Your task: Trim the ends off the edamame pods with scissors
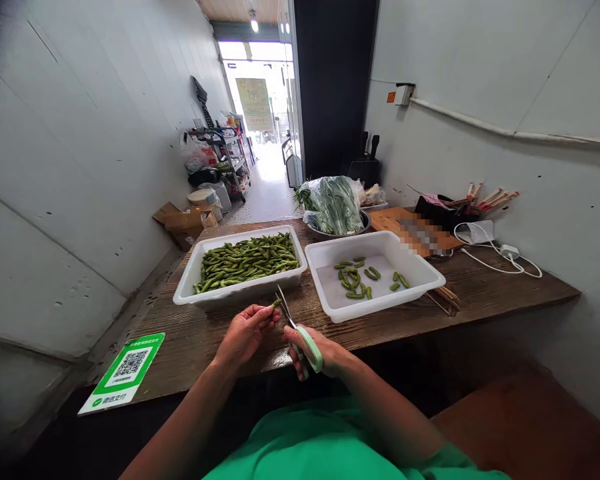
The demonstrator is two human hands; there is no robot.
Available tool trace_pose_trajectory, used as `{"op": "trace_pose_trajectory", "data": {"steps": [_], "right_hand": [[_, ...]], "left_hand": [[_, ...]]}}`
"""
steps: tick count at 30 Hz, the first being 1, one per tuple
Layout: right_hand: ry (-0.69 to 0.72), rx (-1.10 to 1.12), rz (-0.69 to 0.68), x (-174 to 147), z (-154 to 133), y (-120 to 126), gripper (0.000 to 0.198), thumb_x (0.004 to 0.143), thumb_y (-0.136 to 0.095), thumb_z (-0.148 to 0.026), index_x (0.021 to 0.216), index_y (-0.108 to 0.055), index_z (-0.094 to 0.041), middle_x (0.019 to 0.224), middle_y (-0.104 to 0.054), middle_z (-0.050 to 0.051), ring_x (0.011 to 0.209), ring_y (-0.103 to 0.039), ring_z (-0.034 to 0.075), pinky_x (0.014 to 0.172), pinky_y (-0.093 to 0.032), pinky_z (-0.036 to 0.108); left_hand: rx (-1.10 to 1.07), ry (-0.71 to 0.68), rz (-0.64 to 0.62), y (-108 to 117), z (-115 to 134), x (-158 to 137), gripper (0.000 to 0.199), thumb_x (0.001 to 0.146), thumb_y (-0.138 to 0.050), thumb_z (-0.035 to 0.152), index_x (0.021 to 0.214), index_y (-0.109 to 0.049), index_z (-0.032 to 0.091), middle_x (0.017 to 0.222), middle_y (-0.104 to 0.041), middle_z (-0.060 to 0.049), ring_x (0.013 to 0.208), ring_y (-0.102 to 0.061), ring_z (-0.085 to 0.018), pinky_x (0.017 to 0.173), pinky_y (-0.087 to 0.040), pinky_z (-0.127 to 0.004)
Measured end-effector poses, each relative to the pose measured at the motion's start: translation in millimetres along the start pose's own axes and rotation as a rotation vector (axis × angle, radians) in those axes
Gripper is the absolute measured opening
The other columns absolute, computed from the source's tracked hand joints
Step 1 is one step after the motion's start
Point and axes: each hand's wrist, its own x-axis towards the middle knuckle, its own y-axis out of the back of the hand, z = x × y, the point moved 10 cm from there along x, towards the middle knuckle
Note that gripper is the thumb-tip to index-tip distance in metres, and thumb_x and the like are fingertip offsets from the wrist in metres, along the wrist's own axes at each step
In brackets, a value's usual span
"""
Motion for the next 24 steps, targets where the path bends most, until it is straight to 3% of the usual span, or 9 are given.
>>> {"op": "trace_pose_trajectory", "data": {"steps": [14, 24], "right_hand": [[0.064, -0.268, -0.016, -4.7, -17.2, -5.8, 0.048, 0.079, -0.047, -0.065, 0.073, -0.043, -0.018, 0.053, -0.048, -0.006, 0.037, -0.046, 0.007, 0.035, -0.037, 0.018], [0.027, -0.217, 0.07, -4.6, -14.0, 2.9, 0.049, 0.069, -0.06, -0.064, 0.07, -0.044, -0.017, 0.05, -0.049, -0.007, 0.032, -0.047, 0.008, 0.028, -0.039, 0.018]], "left_hand": [[0.138, -0.077, 0.074, 6.1, 1.6, -1.4, 0.028, 0.057, -0.08, 0.031, 0.061, -0.059, 0.012, 0.06, -0.065, -0.003, 0.055, -0.057, -0.01, 0.054, -0.043, -0.02], [0.183, -0.078, 0.078, 5.4, -2.9, 1.3, 0.028, 0.056, -0.079, 0.033, 0.058, -0.06, 0.012, 0.056, -0.063, -0.002, 0.048, -0.052, -0.008, 0.05, -0.04, -0.021]]}}
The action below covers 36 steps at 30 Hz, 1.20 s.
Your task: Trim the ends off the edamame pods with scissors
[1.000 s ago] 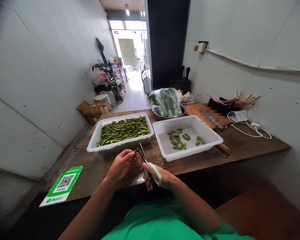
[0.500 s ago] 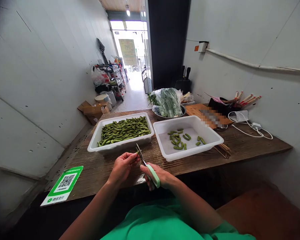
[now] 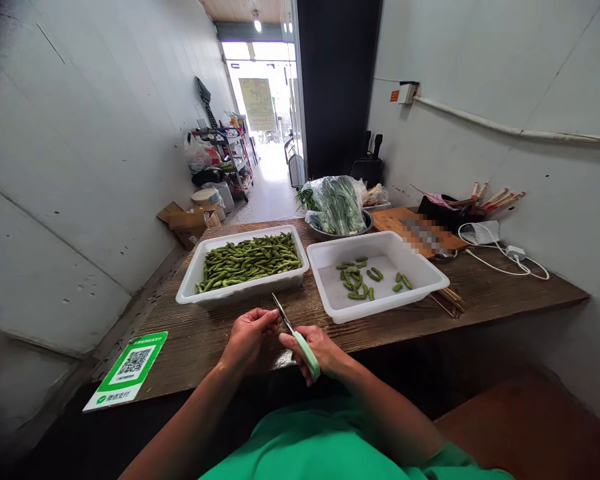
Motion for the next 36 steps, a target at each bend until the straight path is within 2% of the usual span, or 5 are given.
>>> {"op": "trace_pose_trajectory", "data": {"steps": [9, 19, 25, 29, 36], "right_hand": [[-0.009, 0.184, 0.041, 4.8, 17.7, 4.4, 0.05, 0.071, -0.058, -0.065, 0.079, -0.051, -0.016, 0.046, -0.046, -0.007, 0.028, -0.04, 0.007, 0.027, -0.036, 0.02], [-0.119, 0.71, -0.26, 2.5, 26.3, -23.1, 0.049, 0.073, -0.058, -0.062, 0.081, -0.054, -0.014, 0.071, -0.059, 0.004, 0.07, -0.061, 0.017, 0.07, -0.048, 0.034], [-0.055, 0.531, -0.067, 0.2, 26.1, -2.3, 0.052, 0.069, -0.067, -0.054, 0.1, -0.055, -0.014, 0.071, -0.059, 0.002, 0.065, -0.061, 0.018, 0.067, -0.05, 0.039], [0.012, 0.433, 0.009, -0.5, 20.6, 3.3, 0.047, 0.07, -0.067, -0.051, 0.097, -0.055, -0.015, 0.068, -0.057, 0.001, 0.057, -0.058, 0.015, 0.058, -0.049, 0.032], [0.037, 0.283, 0.117, -4.7, 6.4, 14.7, 0.062, 0.069, -0.062, -0.062, 0.111, -0.048, -0.019, 0.063, -0.05, -0.005, 0.046, -0.048, 0.008, 0.041, -0.04, 0.021]], "left_hand": [[0.201, -0.199, 0.053, -18.3, 25.6, -3.8, 0.027, 0.065, -0.072, 0.038, 0.065, -0.06, 0.014, 0.063, -0.065, -0.003, 0.054, -0.054, -0.01, 0.053, -0.041, -0.022], [0.795, -0.793, -0.238, -158.8, 89.3, 14.9, 0.031, 0.076, -0.058, 0.014, 0.104, -0.068, 0.022, 0.115, -0.063, -0.01, 0.095, -0.061, -0.021, 0.085, -0.044, -0.031], [1.389, -0.555, 0.099, -77.1, 105.3, 82.0, 0.015, 0.071, -0.059, 0.013, 0.078, -0.073, 0.013, 0.09, -0.068, -0.018, 0.094, -0.058, -0.03, 0.086, -0.038, -0.039], [1.424, -0.458, 0.038, -55.4, 111.7, 109.3, 0.005, 0.064, -0.067, 0.018, 0.064, -0.071, 0.018, 0.072, -0.069, -0.01, 0.075, -0.06, -0.024, 0.07, -0.041, -0.03], [1.196, -0.636, -0.089, -56.1, 128.7, 46.6, 0.021, 0.079, -0.051, 0.027, 0.077, -0.07, 0.018, 0.069, -0.067, -0.006, 0.064, -0.056, -0.018, 0.064, -0.037, -0.027]]}}
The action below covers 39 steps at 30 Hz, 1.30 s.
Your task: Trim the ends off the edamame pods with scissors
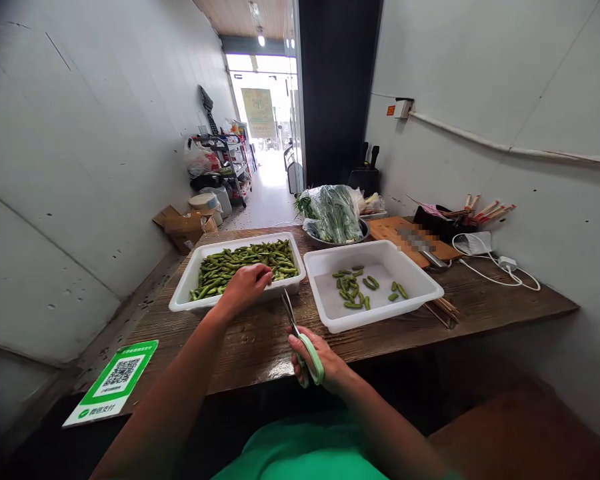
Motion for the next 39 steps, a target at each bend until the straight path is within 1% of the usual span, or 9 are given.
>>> {"op": "trace_pose_trajectory", "data": {"steps": [2, 7, 12, 19, 23, 27, 29, 32, 39], "right_hand": [[0.006, -0.048, -0.003, -1.1, -5.3, -0.9, 0.062, 0.068, -0.063, -0.062, 0.111, -0.048, -0.02, 0.062, -0.047, -0.007, 0.045, -0.045, 0.007, 0.038, -0.037, 0.018], [0.013, -0.124, -0.029, -0.2, -8.9, -8.0, 0.051, 0.069, -0.064, -0.06, 0.098, -0.051, -0.02, 0.057, -0.044, -0.008, 0.042, -0.042, 0.005, 0.036, -0.034, 0.016], [0.001, -0.192, -0.029, 0.7, -5.4, -11.0, 0.047, 0.066, -0.066, -0.059, 0.08, -0.047, -0.019, 0.055, -0.045, -0.008, 0.039, -0.042, 0.005, 0.034, -0.035, 0.016], [0.014, -0.345, -0.045, 0.9, -2.6, -7.2, 0.048, 0.068, -0.062, -0.062, 0.071, -0.044, -0.019, 0.048, -0.044, -0.009, 0.031, -0.042, 0.006, 0.028, -0.032, 0.016], [0.005, -0.214, -0.066, 5.6, 6.4, -8.3, 0.049, 0.069, -0.06, -0.065, 0.076, -0.044, -0.019, 0.053, -0.048, -0.007, 0.035, -0.043, 0.006, 0.032, -0.035, 0.018], [-0.07, 0.099, -0.246, 4.0, 12.4, -26.7, 0.05, 0.075, -0.051, -0.067, 0.091, -0.047, -0.019, 0.063, -0.052, -0.004, 0.049, -0.051, 0.01, 0.048, -0.044, 0.026], [-0.092, 0.164, -0.312, 1.2, 11.3, -33.8, 0.048, 0.078, -0.05, -0.065, 0.092, -0.048, -0.019, 0.065, -0.053, -0.002, 0.053, -0.052, 0.012, 0.051, -0.044, 0.028], [-0.087, 0.169, -0.319, 0.6, 9.9, -36.0, 0.045, 0.081, -0.049, -0.061, 0.094, -0.048, -0.019, 0.065, -0.052, -0.002, 0.052, -0.051, 0.012, 0.051, -0.044, 0.028], [-0.015, 0.019, -0.206, 7.9, 9.9, -26.5, 0.044, 0.08, -0.051, -0.06, 0.095, -0.046, -0.019, 0.062, -0.05, -0.005, 0.045, -0.048, 0.009, 0.042, -0.042, 0.023]], "left_hand": [[-0.2, 0.046, -0.1, -5.8, -2.6, -27.9, 0.022, 0.078, -0.054, 0.032, 0.07, -0.07, 0.019, 0.06, -0.063, -0.003, 0.056, -0.051, -0.016, 0.057, -0.035, -0.025], [-0.726, 0.328, -0.355, -40.9, -23.0, -76.0, 0.03, 0.069, -0.064, 0.045, 0.062, -0.068, 0.017, 0.053, -0.057, -0.002, 0.047, -0.043, -0.011, 0.046, -0.029, -0.022], [-0.834, 0.375, -0.42, -49.0, -23.7, -82.1, 0.031, 0.065, -0.068, 0.045, 0.056, -0.065, 0.016, 0.05, -0.056, -0.002, 0.043, -0.039, -0.009, 0.041, -0.025, -0.021], [-0.928, 0.399, -0.462, -55.1, -27.7, -87.4, 0.027, 0.062, -0.074, 0.04, 0.059, -0.067, 0.015, 0.055, -0.06, -0.004, 0.045, -0.045, -0.009, 0.041, -0.028, -0.019], [-1.137, 0.464, -0.413, -55.5, -30.7, -93.4, 0.025, 0.064, -0.075, 0.036, 0.072, -0.066, 0.014, 0.071, -0.067, -0.008, 0.056, -0.056, -0.012, 0.051, -0.04, -0.021], [-1.401, 0.525, -0.296, -52.6, -32.9, -97.8, 0.027, 0.063, -0.077, 0.03, 0.078, -0.06, 0.016, 0.09, -0.069, -0.01, 0.084, -0.065, -0.02, 0.072, -0.049, -0.03], [-1.409, 0.525, -0.14, -46.7, -42.1, -95.9, 0.028, 0.062, -0.078, 0.027, 0.079, -0.059, 0.016, 0.084, -0.067, -0.005, 0.078, -0.064, -0.015, 0.07, -0.049, -0.026], [-1.371, 0.523, 0.083, -40.5, -54.5, -95.6, 0.03, 0.06, -0.079, 0.025, 0.079, -0.058, 0.016, 0.069, -0.061, 0.003, 0.06, -0.059, -0.007, 0.058, -0.046, -0.018], [-1.222, 0.543, 0.019, -54.3, -43.7, -102.2, 0.03, 0.062, -0.076, 0.033, 0.069, -0.054, 0.014, 0.061, -0.064, -0.002, 0.056, -0.061, -0.013, 0.055, -0.048, -0.024]]}}
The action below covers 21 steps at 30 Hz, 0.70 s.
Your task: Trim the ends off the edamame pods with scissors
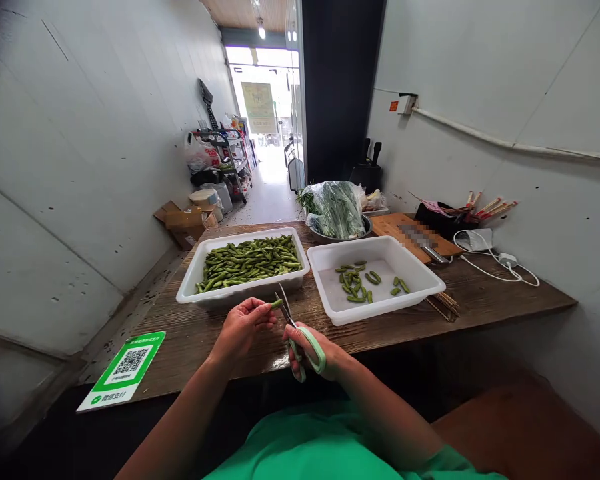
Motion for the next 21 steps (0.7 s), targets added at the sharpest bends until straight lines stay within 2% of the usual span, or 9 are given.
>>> {"op": "trace_pose_trajectory", "data": {"steps": [4, 12, 16, 19, 21], "right_hand": [[0.013, -0.092, 0.048, -2.8, -6.0, 2.7, 0.043, 0.079, -0.052, -0.06, 0.09, -0.046, -0.018, 0.059, -0.05, -0.006, 0.041, -0.046, 0.008, 0.037, -0.04, 0.02], [0.005, -0.213, 0.092, -9.3, -14.1, 0.4, 0.046, 0.075, -0.054, -0.063, 0.081, -0.046, -0.018, 0.05, -0.047, -0.007, 0.032, -0.043, 0.007, 0.029, -0.037, 0.018], [-0.019, -0.243, 0.178, -11.3, -10.4, 6.5, 0.049, 0.073, -0.054, -0.066, 0.082, -0.046, -0.018, 0.048, -0.046, -0.008, 0.03, -0.044, 0.008, 0.027, -0.035, 0.018], [-0.028, -0.21, 0.209, -10.9, -6.3, 10.0, 0.05, 0.072, -0.055, -0.066, 0.083, -0.047, -0.018, 0.048, -0.047, -0.008, 0.031, -0.044, 0.008, 0.029, -0.036, 0.019], [-0.059, -0.088, 0.141, -8.0, 1.1, 6.4, 0.051, 0.073, -0.054, -0.067, 0.086, -0.048, -0.018, 0.05, -0.048, -0.007, 0.034, -0.045, 0.009, 0.034, -0.039, 0.022]], "left_hand": [[0.031, 0.033, -0.031, -3.3, -1.8, -1.1, 0.03, 0.062, -0.076, 0.035, 0.066, -0.054, 0.014, 0.06, -0.064, -0.002, 0.056, -0.062, -0.013, 0.054, -0.048, -0.023], [-0.002, 0.132, -0.044, -0.7, -10.6, 3.1, 0.029, 0.061, -0.075, 0.029, 0.06, -0.05, 0.015, 0.053, -0.057, 0.001, 0.044, -0.053, -0.007, 0.041, -0.037, -0.017], [0.028, 0.148, -0.026, 1.8, -13.8, 0.6, 0.029, 0.061, -0.074, 0.031, 0.06, -0.051, 0.014, 0.053, -0.058, 0.001, 0.044, -0.053, -0.008, 0.041, -0.037, -0.017], [0.062, 0.103, -0.013, -2.1, -9.9, -0.3, 0.029, 0.062, -0.073, 0.032, 0.062, -0.051, 0.015, 0.053, -0.058, 0.001, 0.046, -0.054, -0.009, 0.044, -0.04, -0.019], [0.109, 0.009, -0.022, -14.7, -0.5, 3.3, 0.026, 0.064, -0.072, 0.032, 0.067, -0.053, 0.015, 0.056, -0.06, 0.0, 0.05, -0.057, -0.011, 0.048, -0.044, -0.021]]}}
